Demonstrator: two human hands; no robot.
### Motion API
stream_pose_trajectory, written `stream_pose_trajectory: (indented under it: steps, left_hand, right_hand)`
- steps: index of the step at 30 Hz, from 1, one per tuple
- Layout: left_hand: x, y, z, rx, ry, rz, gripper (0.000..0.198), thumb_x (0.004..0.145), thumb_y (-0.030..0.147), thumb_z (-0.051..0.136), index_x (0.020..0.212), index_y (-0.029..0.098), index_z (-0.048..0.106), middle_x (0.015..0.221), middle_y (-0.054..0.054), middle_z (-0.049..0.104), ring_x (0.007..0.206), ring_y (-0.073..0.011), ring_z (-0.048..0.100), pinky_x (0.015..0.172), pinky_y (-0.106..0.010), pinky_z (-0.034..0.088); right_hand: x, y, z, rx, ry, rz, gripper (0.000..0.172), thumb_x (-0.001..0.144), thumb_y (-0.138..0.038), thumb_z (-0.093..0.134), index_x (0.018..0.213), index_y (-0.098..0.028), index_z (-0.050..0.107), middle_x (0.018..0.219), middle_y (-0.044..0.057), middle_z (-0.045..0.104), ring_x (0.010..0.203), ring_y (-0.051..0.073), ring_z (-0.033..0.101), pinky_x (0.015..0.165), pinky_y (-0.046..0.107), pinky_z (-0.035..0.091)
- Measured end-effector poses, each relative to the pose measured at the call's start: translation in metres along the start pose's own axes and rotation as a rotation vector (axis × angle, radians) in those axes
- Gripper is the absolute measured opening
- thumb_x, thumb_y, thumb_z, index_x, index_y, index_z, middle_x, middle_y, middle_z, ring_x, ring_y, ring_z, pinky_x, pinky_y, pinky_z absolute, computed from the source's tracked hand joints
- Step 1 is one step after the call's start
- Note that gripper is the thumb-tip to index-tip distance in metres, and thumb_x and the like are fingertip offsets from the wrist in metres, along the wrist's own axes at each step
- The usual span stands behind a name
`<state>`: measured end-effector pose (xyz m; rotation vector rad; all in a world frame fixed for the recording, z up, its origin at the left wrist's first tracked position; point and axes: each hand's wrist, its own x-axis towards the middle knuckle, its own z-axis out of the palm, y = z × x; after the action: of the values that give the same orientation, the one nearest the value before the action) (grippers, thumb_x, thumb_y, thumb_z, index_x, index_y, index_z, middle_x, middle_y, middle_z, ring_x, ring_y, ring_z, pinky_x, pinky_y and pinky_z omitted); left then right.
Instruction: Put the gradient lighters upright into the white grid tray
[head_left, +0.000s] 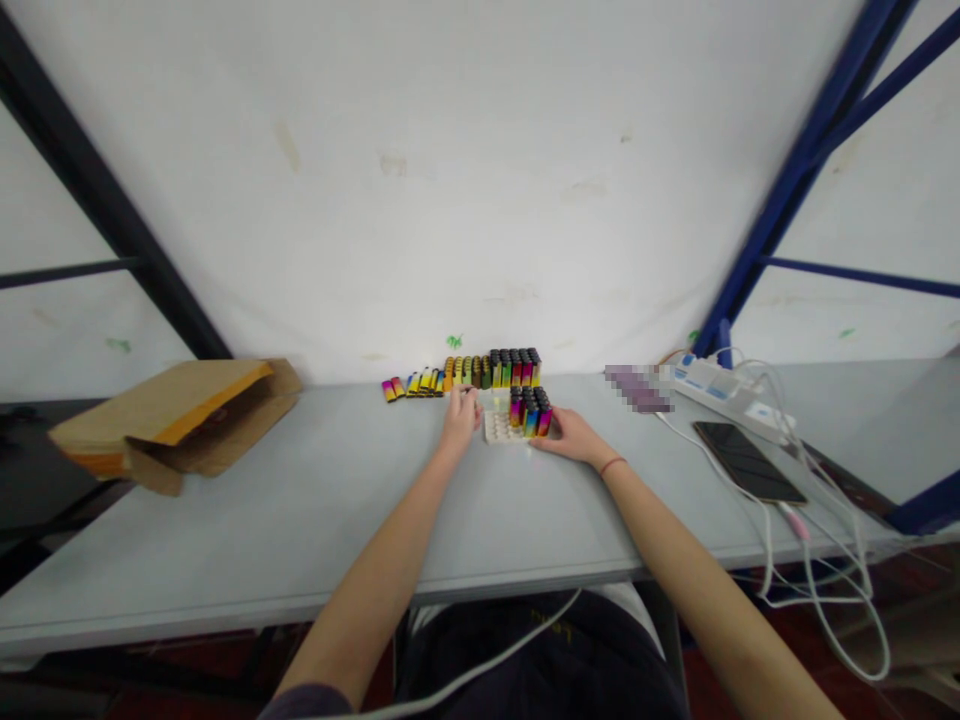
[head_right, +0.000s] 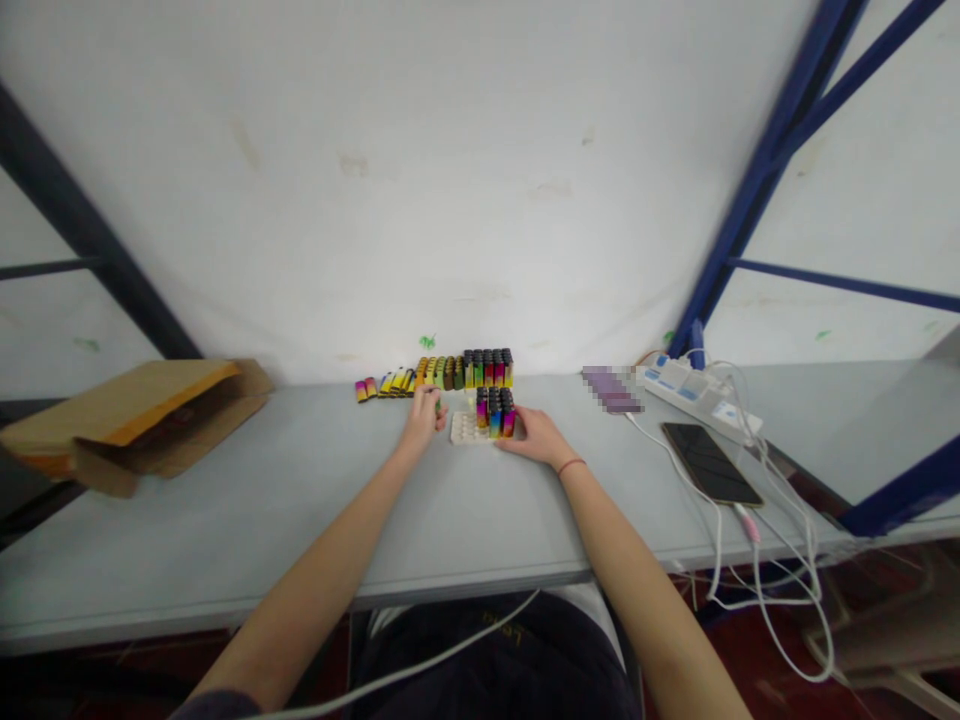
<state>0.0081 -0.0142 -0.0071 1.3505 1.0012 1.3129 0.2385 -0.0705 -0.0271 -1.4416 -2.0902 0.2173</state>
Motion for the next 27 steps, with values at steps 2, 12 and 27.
stream_pose_trajectory:
  steps: [2,12,27]
  left_hand:
    - [-0.006,0.004,0.004,0.099,-0.081,0.166,0.026,0.088,0.043,0.048,0.1,0.02,0.049,0.07,0.003,0.057,0.052,-0.0089,0.052,0.051,-0.02,0.043]
    - [-0.016,0.0,0.016,0.343,-0.312,0.467,0.028,0.087,0.035,0.056,0.104,0.017,0.068,0.105,-0.01,0.065,0.096,-0.0184,0.063,0.079,-0.03,0.057]
    - [-0.015,-0.006,0.017,0.53,-0.27,0.51,0.026,0.089,0.027,0.056,0.113,0.019,0.063,0.105,-0.007,0.066,0.092,-0.0179,0.064,0.085,-0.033,0.055]
  right_hand:
    - [0.0,0.0,0.0,0.01,-0.001,-0.002,0.05,0.075,-0.05,0.071,0.108,-0.013,0.061,0.092,0.009,0.069,0.078,0.022,0.06,0.071,0.031,0.045]
    - [-0.001,-0.001,0.001,0.012,-0.005,0.004,0.047,0.077,-0.048,0.07,0.108,-0.014,0.061,0.095,0.01,0.07,0.08,0.023,0.061,0.072,0.032,0.046]
    - [-0.002,0.002,0.002,0.002,-0.013,0.015,0.049,0.078,-0.05,0.068,0.109,-0.014,0.059,0.092,0.009,0.068,0.078,0.021,0.059,0.071,0.031,0.044]
